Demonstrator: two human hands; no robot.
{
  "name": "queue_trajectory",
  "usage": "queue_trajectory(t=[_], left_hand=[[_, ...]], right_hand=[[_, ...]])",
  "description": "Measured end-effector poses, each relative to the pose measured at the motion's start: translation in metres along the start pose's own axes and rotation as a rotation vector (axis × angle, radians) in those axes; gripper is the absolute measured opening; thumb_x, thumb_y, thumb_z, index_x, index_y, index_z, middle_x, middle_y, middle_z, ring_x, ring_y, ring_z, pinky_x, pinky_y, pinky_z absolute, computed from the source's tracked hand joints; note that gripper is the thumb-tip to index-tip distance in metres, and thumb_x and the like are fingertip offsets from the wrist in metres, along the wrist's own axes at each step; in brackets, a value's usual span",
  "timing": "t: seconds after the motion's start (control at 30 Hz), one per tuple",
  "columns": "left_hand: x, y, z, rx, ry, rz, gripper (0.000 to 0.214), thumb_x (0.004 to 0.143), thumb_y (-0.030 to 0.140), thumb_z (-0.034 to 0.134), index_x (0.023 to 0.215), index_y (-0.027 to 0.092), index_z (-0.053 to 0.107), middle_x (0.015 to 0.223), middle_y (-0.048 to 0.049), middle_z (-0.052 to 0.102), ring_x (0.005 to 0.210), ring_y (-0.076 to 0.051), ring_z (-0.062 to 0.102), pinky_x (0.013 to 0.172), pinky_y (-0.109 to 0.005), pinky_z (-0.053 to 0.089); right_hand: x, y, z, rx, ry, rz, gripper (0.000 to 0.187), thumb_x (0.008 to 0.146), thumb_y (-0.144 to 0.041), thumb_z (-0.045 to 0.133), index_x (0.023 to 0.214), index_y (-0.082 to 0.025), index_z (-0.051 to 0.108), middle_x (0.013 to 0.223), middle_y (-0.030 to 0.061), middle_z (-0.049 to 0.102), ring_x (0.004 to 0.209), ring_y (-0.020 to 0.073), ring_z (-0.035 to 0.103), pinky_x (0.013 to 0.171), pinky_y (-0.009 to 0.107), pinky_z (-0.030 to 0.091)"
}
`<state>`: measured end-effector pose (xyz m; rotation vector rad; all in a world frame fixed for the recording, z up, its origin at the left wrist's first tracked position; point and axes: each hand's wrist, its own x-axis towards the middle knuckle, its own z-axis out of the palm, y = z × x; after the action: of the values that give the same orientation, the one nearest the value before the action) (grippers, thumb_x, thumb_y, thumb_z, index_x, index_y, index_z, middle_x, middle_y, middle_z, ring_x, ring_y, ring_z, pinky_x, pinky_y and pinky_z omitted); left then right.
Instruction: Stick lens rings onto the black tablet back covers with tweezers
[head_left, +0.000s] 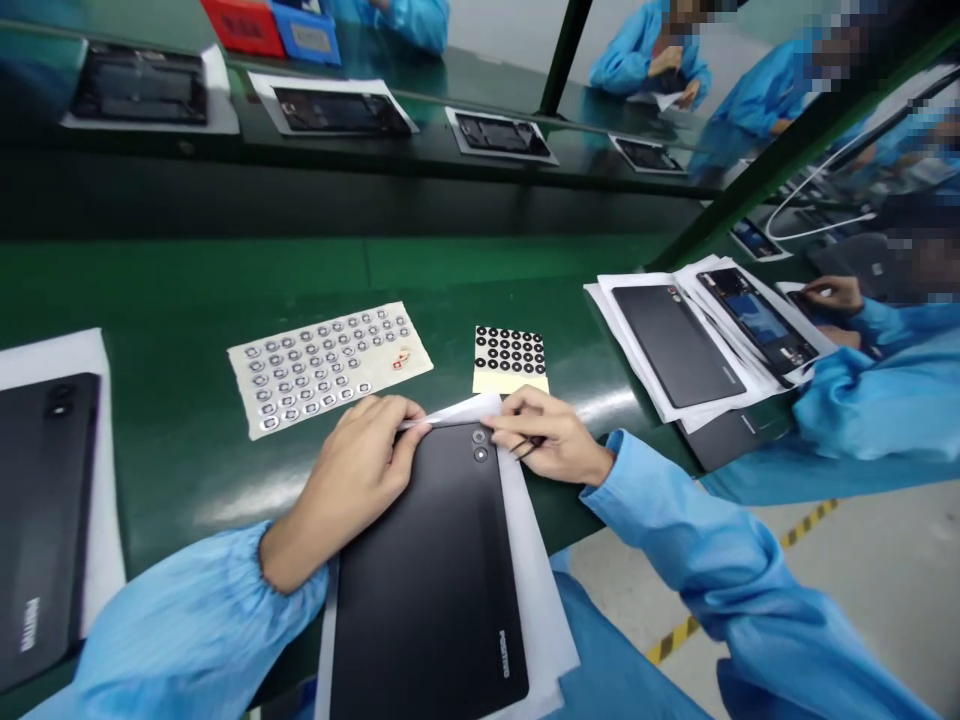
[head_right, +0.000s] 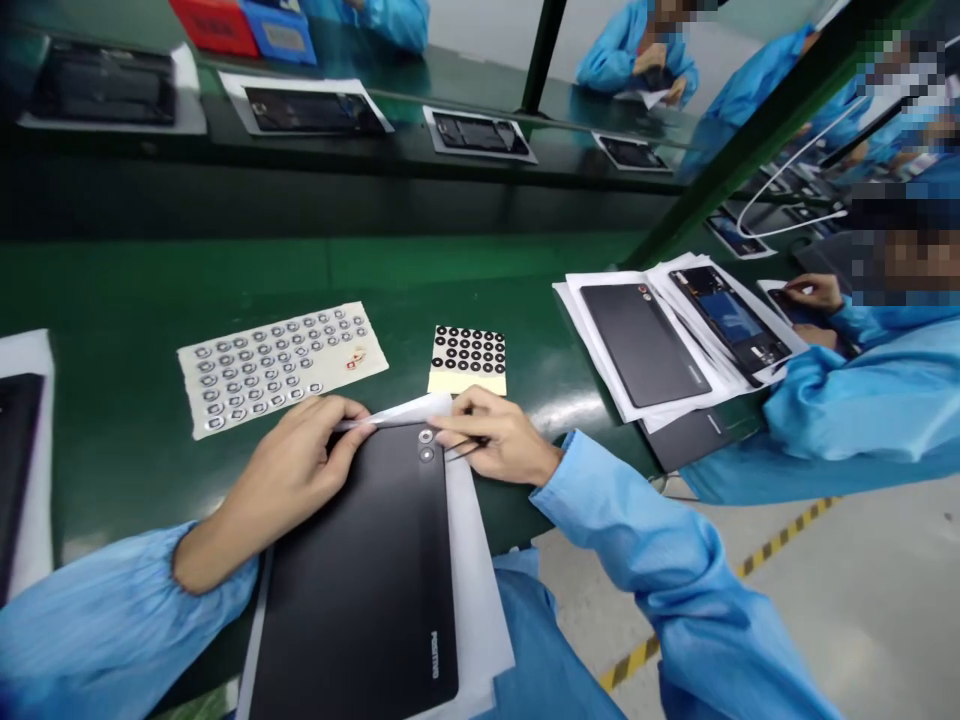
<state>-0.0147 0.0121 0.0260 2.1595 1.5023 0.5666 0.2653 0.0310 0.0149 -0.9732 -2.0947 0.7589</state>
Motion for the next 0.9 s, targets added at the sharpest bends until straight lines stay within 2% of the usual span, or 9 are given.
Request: queue_trajectory(t=[0.07, 0.1, 0.17, 0.23, 0.33, 0.47, 0.63, 0.77, 0.9], left_hand=[[-0.003, 0.001, -0.004, -0.042, -0.006, -0.053, 0.02, 0.105, 0.041, 0.045, 0.103, 0.025, 0.056, 0.095, -0.0006, 0.067, 0.086, -0.022, 0.063, 0.075, -0.033, 0.043], [-0.004, 0.002, -0.006, -0.058, -0.014, -0.078, 0.02, 0.105, 0.043, 0.045, 0.105, 0.026, 0.055, 0.095, 0.0009, 0.069, 0.083, -0.021, 0.064, 0.072, -0.032, 0.043], [-0.006, 0.002, -0.01, -0.062, -0.034, -0.103, 0.021, 0.105, 0.045, 0.044, 0.108, 0.028, 0.054, 0.093, 0.0037, 0.071, 0.078, -0.02, 0.066, 0.067, -0.031, 0.041], [-0.006, 0.001, -0.011, -0.043, -0.043, -0.105, 0.021, 0.105, 0.047, 0.043, 0.109, 0.029, 0.054, 0.092, 0.0049, 0.072, 0.077, -0.02, 0.068, 0.066, -0.031, 0.041], [-0.006, 0.0, -0.009, -0.024, -0.035, -0.092, 0.022, 0.105, 0.047, 0.042, 0.109, 0.029, 0.054, 0.093, 0.0049, 0.073, 0.079, -0.02, 0.069, 0.068, -0.031, 0.042], [-0.007, -0.001, -0.005, -0.042, -0.018, -0.072, 0.02, 0.105, 0.046, 0.044, 0.108, 0.029, 0.054, 0.098, 0.0042, 0.073, 0.081, -0.019, 0.07, 0.07, -0.03, 0.044], [-0.005, -0.001, -0.005, -0.071, -0.012, -0.064, 0.02, 0.106, 0.045, 0.044, 0.109, 0.028, 0.054, 0.101, 0.0026, 0.073, 0.083, -0.019, 0.07, 0.071, -0.03, 0.046], [-0.004, 0.0, -0.005, -0.068, -0.007, -0.049, 0.02, 0.106, 0.044, 0.043, 0.11, 0.028, 0.054, 0.1, 0.0022, 0.072, 0.084, -0.019, 0.07, 0.071, -0.03, 0.046], [0.0, -0.001, -0.007, -0.048, 0.003, -0.037, 0.02, 0.106, 0.044, 0.044, 0.109, 0.027, 0.056, 0.1, 0.0016, 0.073, 0.085, -0.02, 0.071, 0.071, -0.031, 0.046]], right_hand=[[-0.004, -0.011, -0.001, 0.114, 0.211, 0.174, 0.029, 0.098, -0.034, 0.064, 0.122, -0.021, 0.075, 0.099, 0.0058, 0.062, 0.073, 0.0112, 0.055, 0.061, 0.025, 0.046], [-0.004, -0.018, -0.002, 0.192, 0.242, 0.277, 0.03, 0.098, -0.036, 0.065, 0.12, -0.019, 0.074, 0.095, 0.0049, 0.062, 0.068, 0.0103, 0.054, 0.058, 0.024, 0.045], [-0.001, -0.032, -0.002, 0.399, 0.129, 0.486, 0.031, 0.095, -0.044, 0.068, 0.107, -0.016, 0.074, 0.075, -0.0002, 0.059, 0.055, 0.0077, 0.047, 0.048, 0.021, 0.038], [0.004, -0.042, 0.002, 0.61, -0.039, 0.679, 0.036, 0.091, -0.052, 0.071, 0.089, -0.016, 0.068, 0.055, -0.0069, 0.047, 0.041, 0.0055, 0.036, 0.038, 0.02, 0.026], [0.01, -0.046, 0.014, 0.73, -0.115, 0.846, 0.044, 0.084, -0.057, 0.077, 0.075, -0.019, 0.056, 0.043, -0.0117, 0.036, 0.032, 0.0043, 0.027, 0.031, 0.019, 0.016], [0.013, -0.041, 0.025, 0.695, -0.098, 0.868, 0.045, 0.082, -0.057, 0.079, 0.071, -0.018, 0.058, 0.041, -0.0106, 0.038, 0.031, 0.0041, 0.029, 0.03, 0.018, 0.018], [0.012, -0.039, 0.019, 0.71, -0.092, 0.869, 0.045, 0.08, -0.057, 0.079, 0.072, -0.018, 0.058, 0.044, -0.0105, 0.04, 0.032, 0.0039, 0.029, 0.029, 0.018, 0.017], [0.011, -0.042, 0.013, 0.792, -0.186, 0.802, 0.042, 0.073, -0.048, 0.088, 0.091, -0.016, 0.066, 0.056, -0.009, 0.052, 0.036, 0.0024, 0.03, 0.031, 0.017, 0.02], [0.01, -0.044, 0.018, 0.836, -0.111, 0.784, 0.041, 0.071, -0.045, 0.089, 0.09, -0.015, 0.069, 0.069, -0.004, 0.061, 0.047, 0.0046, 0.043, 0.038, 0.017, 0.031]])
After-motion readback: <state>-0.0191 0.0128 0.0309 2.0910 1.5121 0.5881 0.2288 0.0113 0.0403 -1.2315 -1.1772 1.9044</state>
